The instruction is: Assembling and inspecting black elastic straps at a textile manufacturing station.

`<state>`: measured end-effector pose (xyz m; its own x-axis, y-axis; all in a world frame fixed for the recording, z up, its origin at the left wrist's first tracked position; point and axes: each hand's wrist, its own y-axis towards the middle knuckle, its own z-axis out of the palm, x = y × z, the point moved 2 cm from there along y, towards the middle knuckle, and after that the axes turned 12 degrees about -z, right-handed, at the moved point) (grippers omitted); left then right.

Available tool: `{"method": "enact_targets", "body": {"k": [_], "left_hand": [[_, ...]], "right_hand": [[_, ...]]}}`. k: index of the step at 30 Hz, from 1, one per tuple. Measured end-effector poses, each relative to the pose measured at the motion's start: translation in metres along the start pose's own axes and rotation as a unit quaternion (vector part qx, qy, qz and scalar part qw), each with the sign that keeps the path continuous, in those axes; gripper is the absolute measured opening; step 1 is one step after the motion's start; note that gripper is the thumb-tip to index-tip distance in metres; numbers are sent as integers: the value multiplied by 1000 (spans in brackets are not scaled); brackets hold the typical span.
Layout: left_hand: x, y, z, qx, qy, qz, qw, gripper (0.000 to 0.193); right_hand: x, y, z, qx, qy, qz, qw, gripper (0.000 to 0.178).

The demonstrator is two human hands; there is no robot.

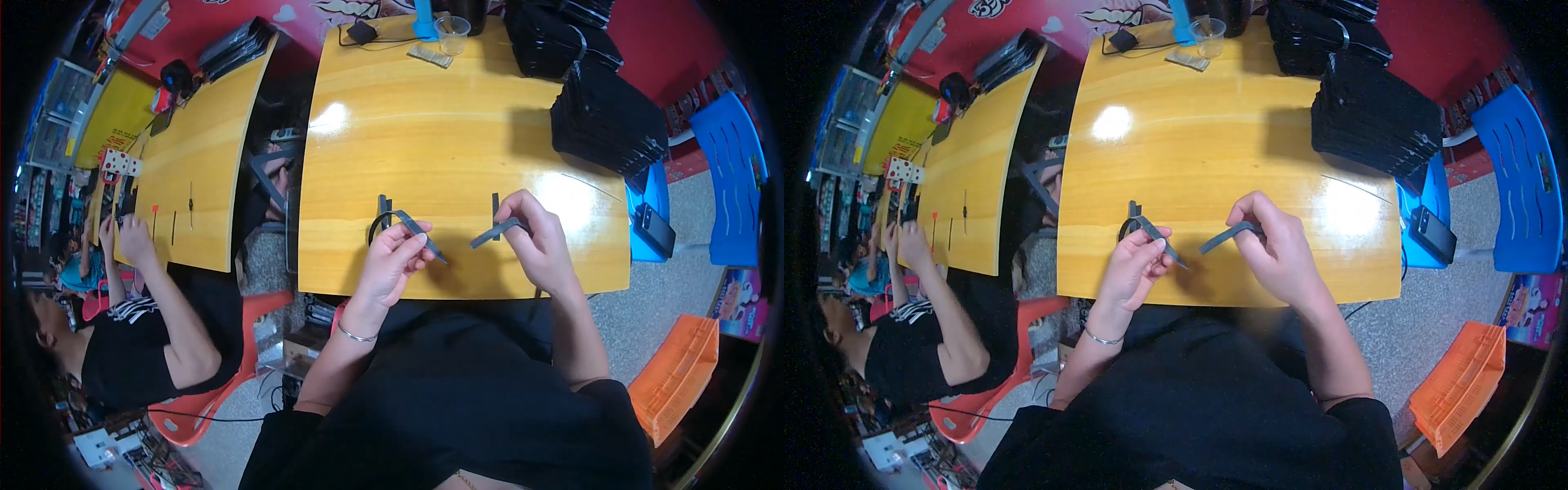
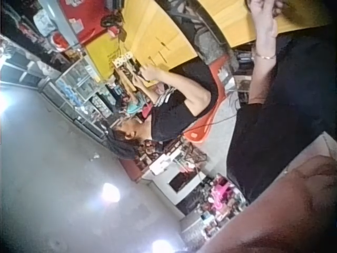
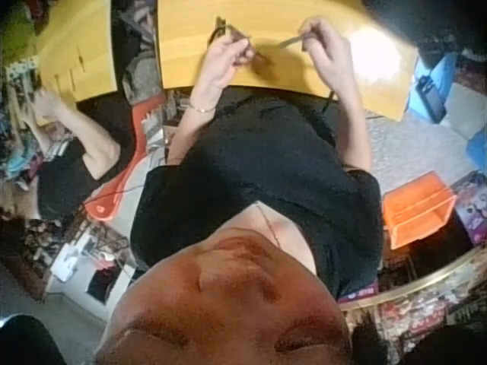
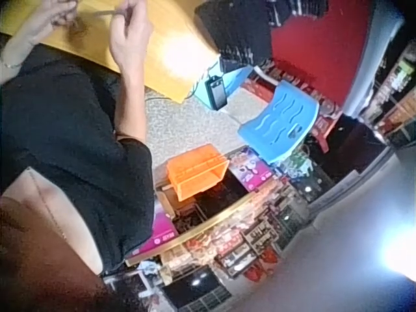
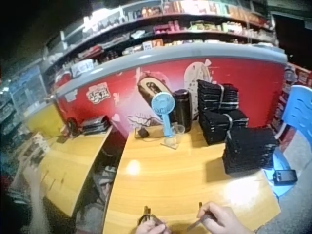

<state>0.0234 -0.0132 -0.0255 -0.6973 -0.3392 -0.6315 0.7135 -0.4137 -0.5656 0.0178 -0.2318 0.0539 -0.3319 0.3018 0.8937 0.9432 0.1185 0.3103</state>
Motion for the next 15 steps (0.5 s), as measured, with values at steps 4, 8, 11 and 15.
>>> {"method": "enact_targets", "body": {"k": [4,8,11,15], "left_hand": [[3,-2,9,-18,42,61,997,15],[2,-2,16,-8,43,100,994,14],[-3,-7,25,-15,35,133,990,14],[-4,-5,30,-22,40,193,980,15]], "right_hand": [[5,0,-4,125,-60,63,988,10],[-3,-3,0,88,-24,-1,996,16],[4,-1,2,90,-59,-9,994,15],[8,1,9,79,-1,32,996,11]]}}
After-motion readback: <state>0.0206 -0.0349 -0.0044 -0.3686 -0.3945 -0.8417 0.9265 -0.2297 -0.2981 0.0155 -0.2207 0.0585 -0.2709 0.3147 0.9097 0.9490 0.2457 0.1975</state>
